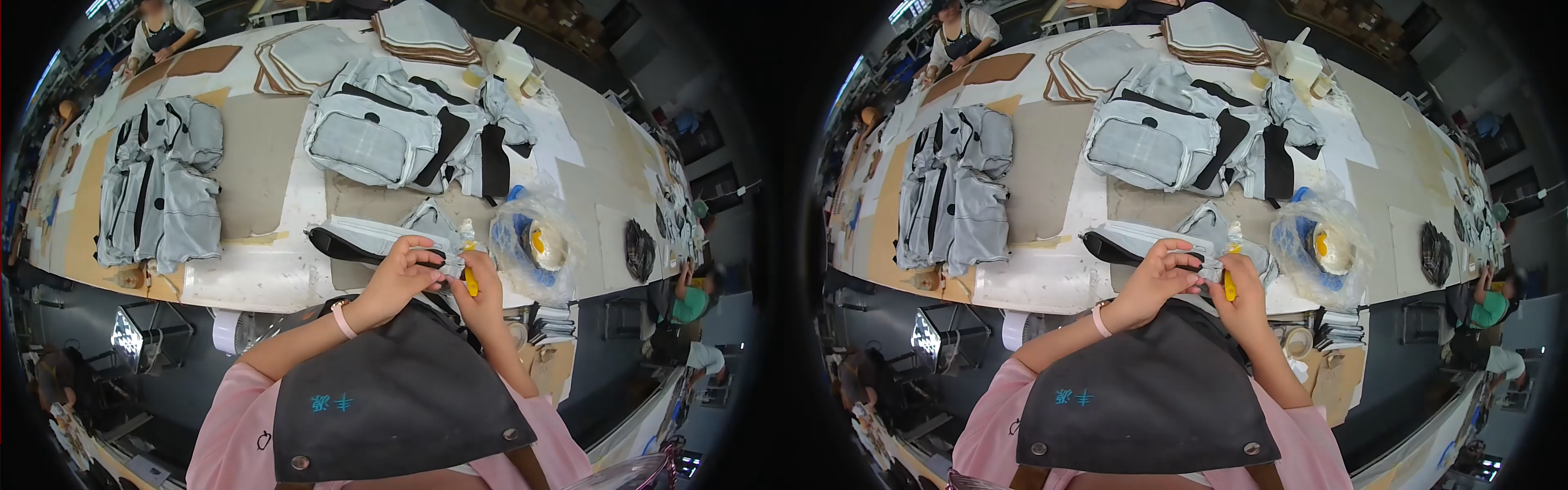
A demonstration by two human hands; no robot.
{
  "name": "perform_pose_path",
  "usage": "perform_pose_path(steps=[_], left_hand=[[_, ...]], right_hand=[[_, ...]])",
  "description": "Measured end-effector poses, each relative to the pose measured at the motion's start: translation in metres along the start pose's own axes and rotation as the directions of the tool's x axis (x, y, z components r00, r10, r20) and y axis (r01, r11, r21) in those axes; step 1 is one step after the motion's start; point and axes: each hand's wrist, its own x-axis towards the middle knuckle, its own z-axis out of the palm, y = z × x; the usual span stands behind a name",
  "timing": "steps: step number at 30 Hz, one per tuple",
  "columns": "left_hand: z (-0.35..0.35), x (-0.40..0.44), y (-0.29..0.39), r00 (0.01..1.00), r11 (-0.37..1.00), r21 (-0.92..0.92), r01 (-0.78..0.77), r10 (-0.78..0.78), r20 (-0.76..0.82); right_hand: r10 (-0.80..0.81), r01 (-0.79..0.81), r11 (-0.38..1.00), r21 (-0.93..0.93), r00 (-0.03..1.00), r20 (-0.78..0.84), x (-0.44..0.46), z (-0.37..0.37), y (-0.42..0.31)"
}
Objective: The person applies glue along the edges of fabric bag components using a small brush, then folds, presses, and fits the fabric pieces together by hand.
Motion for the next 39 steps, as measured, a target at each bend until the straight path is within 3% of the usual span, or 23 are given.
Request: perform_pose_path(steps=[6, 15, 27, 33, 36, 39], left_hand=[[0.001, -0.010, -0.003, 0.977, 0.949, 0.249, -0.193, 0.209, -0.035], [0.000, -0.010, -0.001, 0.937, 0.746, 0.619, -0.245, 0.347, -0.049], [-0.001, -0.006, 0.004, 0.933, 0.634, 0.737, -0.233, 0.360, -0.014], [0.000, -0.006, 0.005, 0.925, 0.593, 0.774, -0.223, 0.379, -0.025], [0.003, -0.007, 0.005, 0.926, 0.586, 0.775, -0.236, 0.377, -0.003], [-0.002, -0.006, 0.000, 0.896, 0.405, 0.870, -0.282, 0.435, 0.089]], right_hand=[[-0.098, 0.100, 0.982, 0.159, 0.995, -0.022, -0.001, 0.018, 0.003], [-0.045, 0.032, 0.970, 0.239, 0.998, 0.050, 0.002, 0.024, 0.008], [-0.029, 0.019, 0.993, 0.113, 0.996, 0.084, 0.002, 0.010, -0.002], [0.021, -0.042, 0.987, 0.157, 0.991, 0.132, 0.003, -0.001, -0.018], [-0.034, 0.032, 0.998, 0.053, 0.998, 0.048, 0.000, 0.001, -0.017], [-0.101, 0.101, 0.994, -0.048, 0.995, 0.002, -0.002, 0.005, -0.014]])
